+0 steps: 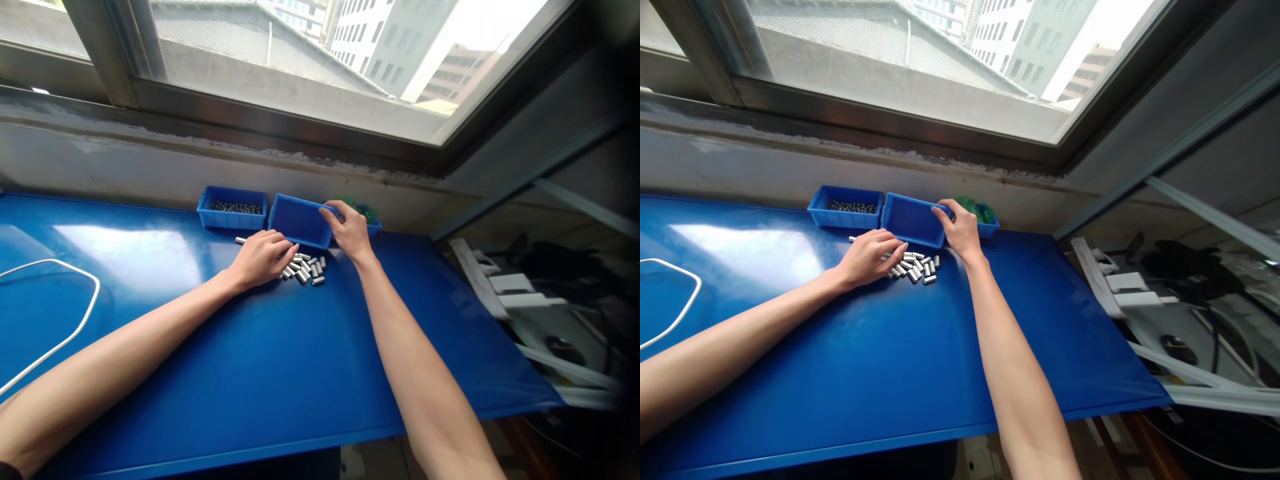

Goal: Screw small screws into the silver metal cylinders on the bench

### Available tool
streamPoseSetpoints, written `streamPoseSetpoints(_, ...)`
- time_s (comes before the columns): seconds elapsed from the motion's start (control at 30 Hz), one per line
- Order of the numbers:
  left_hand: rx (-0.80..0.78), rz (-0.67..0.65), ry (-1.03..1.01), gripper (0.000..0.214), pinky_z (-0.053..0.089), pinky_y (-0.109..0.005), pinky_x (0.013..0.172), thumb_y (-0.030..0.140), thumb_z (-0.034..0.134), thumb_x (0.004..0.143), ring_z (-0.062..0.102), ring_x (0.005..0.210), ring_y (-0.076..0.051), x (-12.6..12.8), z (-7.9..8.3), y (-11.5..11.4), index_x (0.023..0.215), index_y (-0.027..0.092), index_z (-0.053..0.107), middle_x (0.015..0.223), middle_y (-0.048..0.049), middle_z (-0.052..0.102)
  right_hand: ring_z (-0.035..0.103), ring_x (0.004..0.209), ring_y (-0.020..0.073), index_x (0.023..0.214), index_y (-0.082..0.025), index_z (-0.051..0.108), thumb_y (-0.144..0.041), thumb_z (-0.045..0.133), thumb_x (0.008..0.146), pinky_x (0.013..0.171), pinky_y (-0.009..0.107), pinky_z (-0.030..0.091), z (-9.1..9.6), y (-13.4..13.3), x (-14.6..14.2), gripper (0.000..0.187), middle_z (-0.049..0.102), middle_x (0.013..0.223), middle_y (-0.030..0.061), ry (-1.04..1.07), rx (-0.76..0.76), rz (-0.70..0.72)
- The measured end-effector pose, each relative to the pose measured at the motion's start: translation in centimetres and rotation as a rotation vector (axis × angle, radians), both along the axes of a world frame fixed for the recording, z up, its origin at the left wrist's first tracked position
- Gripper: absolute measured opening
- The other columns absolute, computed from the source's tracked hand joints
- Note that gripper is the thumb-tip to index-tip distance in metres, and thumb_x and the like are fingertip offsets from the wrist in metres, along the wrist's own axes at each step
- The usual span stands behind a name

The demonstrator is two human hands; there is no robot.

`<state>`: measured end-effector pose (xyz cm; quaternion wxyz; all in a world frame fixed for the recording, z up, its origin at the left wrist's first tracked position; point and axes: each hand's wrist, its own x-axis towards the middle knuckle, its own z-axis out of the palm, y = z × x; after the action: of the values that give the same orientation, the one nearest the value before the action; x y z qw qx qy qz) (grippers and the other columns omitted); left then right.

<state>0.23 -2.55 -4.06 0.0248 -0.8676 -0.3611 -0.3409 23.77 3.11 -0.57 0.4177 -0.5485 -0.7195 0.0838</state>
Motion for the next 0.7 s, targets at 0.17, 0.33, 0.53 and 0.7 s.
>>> streamPoseSetpoints(0.17,0.012,0.039,-0.004,0.039,0.049,-0.035,0.078,0.032,0.046,0.104,0.066,0.081,-0.02,-0.1,-0.3,0.1,0.081,0.017,0.073,0.085,-0.0088,0.073,0.066,0.069,0.0217,0.101,-0.019,0.079,-0.053,0.064,0.092,0.078,0.035,0.052,0.5,1.6,0.2,0.038,0.079,0.092,0.0085,-0.141,0.085,0.008)
streamPoseSetpoints(0.33,0.0,0.059,-0.005,0.036,0.049,-0.036,0.078,0.032,0.048,0.103,0.068,0.081,-0.02,-0.2,-0.4,0.1,0.084,0.018,0.074,0.087,-0.0082,0.075,0.068,0.071,0.0238,0.105,-0.018,0.076,-0.037,0.072,0.086,0.079,0.04,0.055,2.0,2.6,-0.3,0.027,0.078,0.099,0.0106,-0.132,0.125,-0.082)
streamPoseSetpoints(0.53,0.012,0.128,0.035,0.035,0.05,-0.036,0.082,0.032,0.048,0.103,0.068,0.087,-0.021,-0.8,1.1,-0.3,0.087,0.017,0.075,0.095,-0.0091,0.076,0.067,0.105,0.0307,0.098,-0.019,0.075,-0.025,0.06,0.092,0.096,0.047,0.053,1.8,-1.3,-2.6,0.017,0.076,0.108,0.012,-0.195,0.221,-0.008)
streamPoseSetpoints(0.7,-0.138,0.345,0.12,0.038,0.049,-0.048,0.096,0.04,0.047,0.102,0.059,0.12,-0.033,-2.5,1.6,-1.8,0.12,0.018,0.072,0.123,-0.0119,0.072,0.062,0.116,0.03,0.109,-0.018,0.074,-0.026,0.057,0.094,0.105,0.047,0.049,-0.9,-5.7,-3.7,0.024,0.074,0.119,0.0123,-0.152,0.132,0.049)
